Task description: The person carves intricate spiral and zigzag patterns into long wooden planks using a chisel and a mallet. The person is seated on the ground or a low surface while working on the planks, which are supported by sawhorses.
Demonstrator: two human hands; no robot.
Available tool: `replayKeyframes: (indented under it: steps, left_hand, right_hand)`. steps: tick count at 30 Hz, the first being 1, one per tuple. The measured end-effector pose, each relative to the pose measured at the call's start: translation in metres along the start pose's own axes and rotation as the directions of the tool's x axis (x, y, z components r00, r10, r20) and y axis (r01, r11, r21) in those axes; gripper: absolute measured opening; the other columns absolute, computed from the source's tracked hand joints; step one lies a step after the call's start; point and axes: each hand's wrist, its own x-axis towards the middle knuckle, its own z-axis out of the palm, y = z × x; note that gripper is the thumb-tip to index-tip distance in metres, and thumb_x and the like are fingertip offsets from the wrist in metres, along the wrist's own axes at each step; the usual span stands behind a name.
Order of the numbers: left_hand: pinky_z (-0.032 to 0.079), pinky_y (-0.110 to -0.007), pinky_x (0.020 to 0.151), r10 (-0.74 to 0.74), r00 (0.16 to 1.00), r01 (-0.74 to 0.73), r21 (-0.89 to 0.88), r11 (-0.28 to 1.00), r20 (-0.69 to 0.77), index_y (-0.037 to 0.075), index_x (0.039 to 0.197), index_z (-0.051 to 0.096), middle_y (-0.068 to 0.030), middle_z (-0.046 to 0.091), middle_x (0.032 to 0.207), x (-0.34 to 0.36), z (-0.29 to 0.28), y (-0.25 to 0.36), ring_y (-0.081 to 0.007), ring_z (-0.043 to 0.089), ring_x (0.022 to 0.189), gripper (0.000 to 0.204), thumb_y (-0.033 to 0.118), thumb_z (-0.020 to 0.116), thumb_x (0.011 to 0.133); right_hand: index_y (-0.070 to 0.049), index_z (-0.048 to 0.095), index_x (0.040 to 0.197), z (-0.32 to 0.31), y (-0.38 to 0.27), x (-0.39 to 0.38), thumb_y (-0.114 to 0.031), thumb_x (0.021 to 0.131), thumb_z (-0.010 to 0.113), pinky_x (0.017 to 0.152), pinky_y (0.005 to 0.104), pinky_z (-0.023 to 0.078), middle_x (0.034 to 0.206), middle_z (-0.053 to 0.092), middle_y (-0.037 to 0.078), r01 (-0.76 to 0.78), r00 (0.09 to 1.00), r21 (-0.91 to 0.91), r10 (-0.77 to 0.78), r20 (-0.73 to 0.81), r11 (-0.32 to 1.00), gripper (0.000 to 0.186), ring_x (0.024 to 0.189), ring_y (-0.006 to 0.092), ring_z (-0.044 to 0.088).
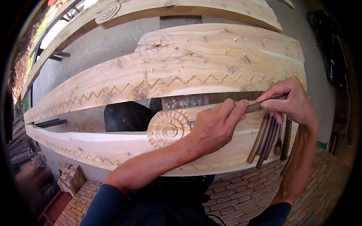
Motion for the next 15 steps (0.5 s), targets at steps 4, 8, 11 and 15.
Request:
replayKeyframes:
  steps: [4,8,11,15]
  left_hand:
    - [0.048,-0.035,0.053,-0.068,0.998,0.068,0.021,0.997,0.017,0.0,0.133,0.059,-0.0078,0.052,0.089,0.001,-0.001,0.0,-0.0211,0.062,0.072,0.042,0.015,0.069,0.096]
    - [0.049,-0.035,0.053,-0.098,0.995,0.097,0.048,0.994,0.031,-0.001,0.133,0.059,-0.0082,0.053,0.09,0.001,-0.001,0.001,-0.021,0.063,0.071,0.042,0.013,0.068,0.095]
    - [0.049,-0.034,0.055,-0.03,0.994,0.02,0.095,0.995,0.102,-0.003,0.135,0.058,-0.0083,0.052,0.09,-0.005,-0.003,0.0,-0.0207,0.061,0.072,0.045,0.012,0.065,0.093]
    - [0.05,-0.031,0.057,0.158,0.983,-0.164,0.067,0.984,0.091,-0.007,0.137,0.057,-0.0075,0.052,0.09,-0.005,0.0,0.002,-0.0195,0.058,0.076,0.052,0.012,0.062,0.089]
  right_hand:
    - [0.007,0.079,0.095,0.003,0.005,0.015,0.002,0.084,0.075,0.043,0.0228,0.044,0.063,0.066,0.007,-0.009,0.999,0.046,0.006,0.048,0.999,0.013,0.046,0.009,0.058]
    - [0.007,0.079,0.095,0.005,0.018,0.021,0.002,0.084,0.075,0.044,0.0228,0.044,0.063,0.066,0.007,-0.019,0.998,0.087,0.014,0.058,0.996,0.013,0.046,0.0091,0.058]
    - [0.008,0.079,0.096,0.008,0.024,0.009,0.004,0.084,0.075,0.044,0.023,0.045,0.064,0.067,0.008,-0.029,1.0,0.107,0.029,0.009,0.994,0.014,0.047,0.0098,0.059]
    - [0.007,0.079,0.098,0.005,0.043,-0.022,0.006,0.083,0.075,0.045,0.0241,0.047,0.065,0.068,0.01,0.027,0.998,0.146,-0.019,-0.055,0.989,0.015,0.048,0.0113,0.061]
